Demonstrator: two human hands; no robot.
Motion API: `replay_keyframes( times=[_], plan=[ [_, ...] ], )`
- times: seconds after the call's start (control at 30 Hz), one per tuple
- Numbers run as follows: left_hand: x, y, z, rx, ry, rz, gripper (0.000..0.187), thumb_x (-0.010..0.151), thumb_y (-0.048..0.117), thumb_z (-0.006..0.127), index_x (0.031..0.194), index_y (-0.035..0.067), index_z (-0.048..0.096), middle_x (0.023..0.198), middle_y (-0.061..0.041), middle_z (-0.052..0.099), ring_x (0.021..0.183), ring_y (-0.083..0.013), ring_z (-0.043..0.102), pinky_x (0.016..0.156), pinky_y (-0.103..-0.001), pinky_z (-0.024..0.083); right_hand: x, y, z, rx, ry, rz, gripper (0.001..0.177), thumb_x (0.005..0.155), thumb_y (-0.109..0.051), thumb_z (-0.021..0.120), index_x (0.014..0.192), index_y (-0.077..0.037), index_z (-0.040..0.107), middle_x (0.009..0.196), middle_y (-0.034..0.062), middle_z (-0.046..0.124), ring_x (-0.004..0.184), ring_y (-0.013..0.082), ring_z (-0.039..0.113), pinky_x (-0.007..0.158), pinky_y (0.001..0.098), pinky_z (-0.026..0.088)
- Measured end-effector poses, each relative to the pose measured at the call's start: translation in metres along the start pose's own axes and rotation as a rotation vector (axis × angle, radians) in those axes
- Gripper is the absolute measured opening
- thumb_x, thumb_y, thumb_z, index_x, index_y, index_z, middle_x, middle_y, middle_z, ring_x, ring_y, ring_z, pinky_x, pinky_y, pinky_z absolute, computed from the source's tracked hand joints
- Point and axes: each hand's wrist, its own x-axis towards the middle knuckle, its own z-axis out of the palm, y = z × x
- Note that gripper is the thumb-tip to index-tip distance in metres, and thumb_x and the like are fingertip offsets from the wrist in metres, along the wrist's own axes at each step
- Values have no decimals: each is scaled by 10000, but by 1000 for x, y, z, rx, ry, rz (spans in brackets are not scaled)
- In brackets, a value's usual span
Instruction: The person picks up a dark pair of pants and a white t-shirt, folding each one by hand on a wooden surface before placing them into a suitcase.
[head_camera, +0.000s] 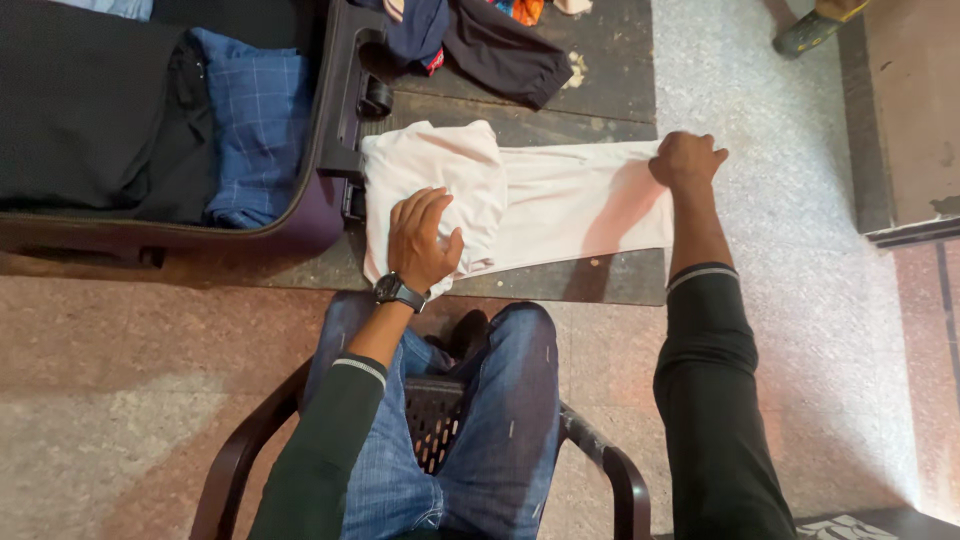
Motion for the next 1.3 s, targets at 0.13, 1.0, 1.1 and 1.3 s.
replay_keyframes(
  times=[0.13,1.0,1.1,1.3],
  plan=[
    [1,-1,1,-5,2,10,407,832,167,702,1207,23,634,1285,-162,675,1276,-351,589,1085,-479,414,6,-6,11,319,127,-88,161,984,-224,642,1011,-159,788,1044,133,755,1027,359,681,942,503,504],
    [-10,-1,5,52,109,63,421,874,256,675,1235,53,596,1364,-134,613,1313,-338,541,1098,-496,361,-39,29,21,1184,-80,405,627,825,-276,881,1257,46,560,1084,218,628,960,346,642,755,464,516],
    [-10,-1,9,55,127,57,414,871,243,683,1229,53,598,1344,-139,632,1304,-338,551,1086,-490,365,-44,35,27,1294,-193,330,518,747,-227,877,1157,42,710,987,137,688,821,243,648,670,400,536],
    [-10,-3,5,68,131,48,400,852,232,685,1203,60,603,1313,-135,647,1276,-335,572,1074,-483,379,-30,24,32,809,296,223,427,725,-128,856,1096,9,695,980,186,745,849,300,712,737,419,565]
  ],
)
